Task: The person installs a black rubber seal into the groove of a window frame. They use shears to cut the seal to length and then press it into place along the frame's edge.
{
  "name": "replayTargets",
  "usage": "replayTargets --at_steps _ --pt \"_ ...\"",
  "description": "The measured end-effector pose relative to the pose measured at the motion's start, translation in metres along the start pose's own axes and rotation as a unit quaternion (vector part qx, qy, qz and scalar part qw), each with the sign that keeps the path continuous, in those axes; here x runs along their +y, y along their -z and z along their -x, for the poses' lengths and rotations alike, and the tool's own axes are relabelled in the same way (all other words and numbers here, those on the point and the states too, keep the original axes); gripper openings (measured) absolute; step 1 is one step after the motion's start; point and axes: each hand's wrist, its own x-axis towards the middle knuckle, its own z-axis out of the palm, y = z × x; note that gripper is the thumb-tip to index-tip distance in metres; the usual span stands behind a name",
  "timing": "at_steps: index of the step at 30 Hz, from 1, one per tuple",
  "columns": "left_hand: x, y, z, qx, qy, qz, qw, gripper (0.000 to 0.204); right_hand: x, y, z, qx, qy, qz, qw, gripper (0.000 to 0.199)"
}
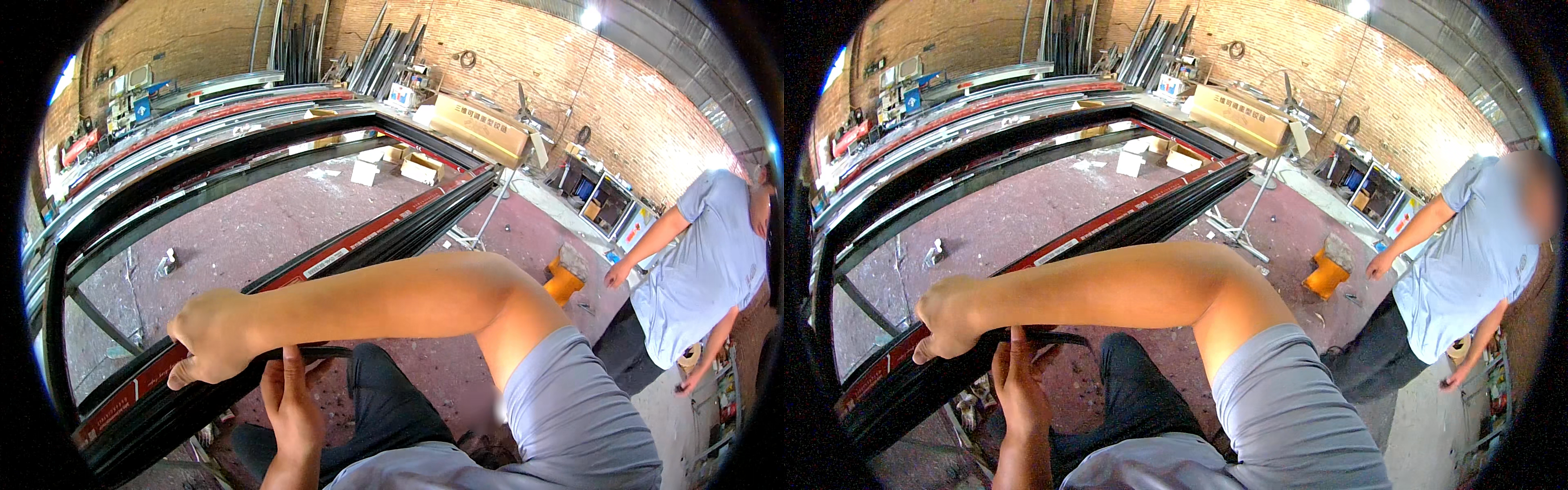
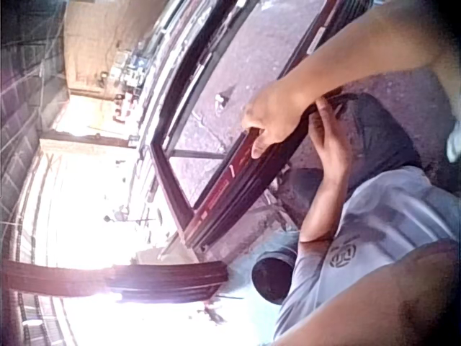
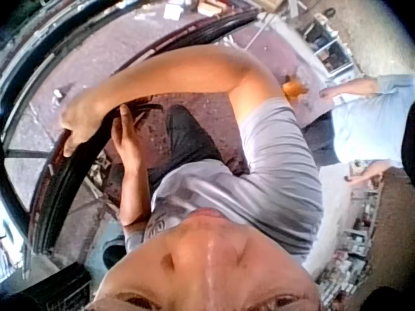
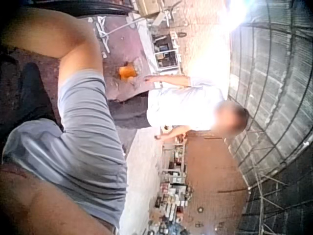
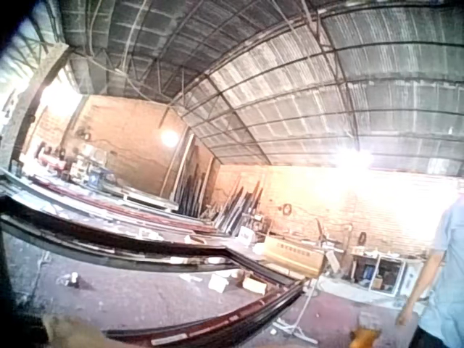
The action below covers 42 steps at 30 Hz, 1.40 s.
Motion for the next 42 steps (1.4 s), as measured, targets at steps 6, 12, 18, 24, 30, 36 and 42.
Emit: replayTargets --at_steps 6,12,18,24,30,36,42 --pt "0.005 -0.003 0.003 0.014 -0.007 -0.010 1.000 0.037 0.003 0.001 0.003 0.005 0.002 -0.022 1.000 0.064" --pt "0.006 0.000 0.007 -0.007 -0.030 -0.029 0.999 0.032 0.012 -0.001 0.012 0.028 0.005 0.017 0.999 0.063" --pt "0.006 0.003 0.008 -0.033 -0.054 -0.027 0.998 0.030 0.014 -0.002 0.008 0.032 0.015 0.012 0.999 0.066" --pt "0.010 0.003 0.011 -0.036 -0.052 -0.033 0.997 0.038 0.017 0.009 0.022 0.009 -0.010 -0.017 1.000 0.070" --pt "0.007 0.008 0.009 -0.055 -0.060 -0.039 0.996 0.045 0.025 0.002 0.022 0.021 -0.019 0.013 1.000 0.068" --pt "0.004 -0.001 0.013 -0.062 -0.071 -0.044 0.995 0.047 0.027 0.008 0.032 0.026 -0.011 0.004 1.000 0.067" --pt "0.011 -0.001 0.014 -0.077 -0.072 -0.039 0.994 0.049 0.042 0.008 0.038 0.043 -0.022 0.013 0.999 0.072"
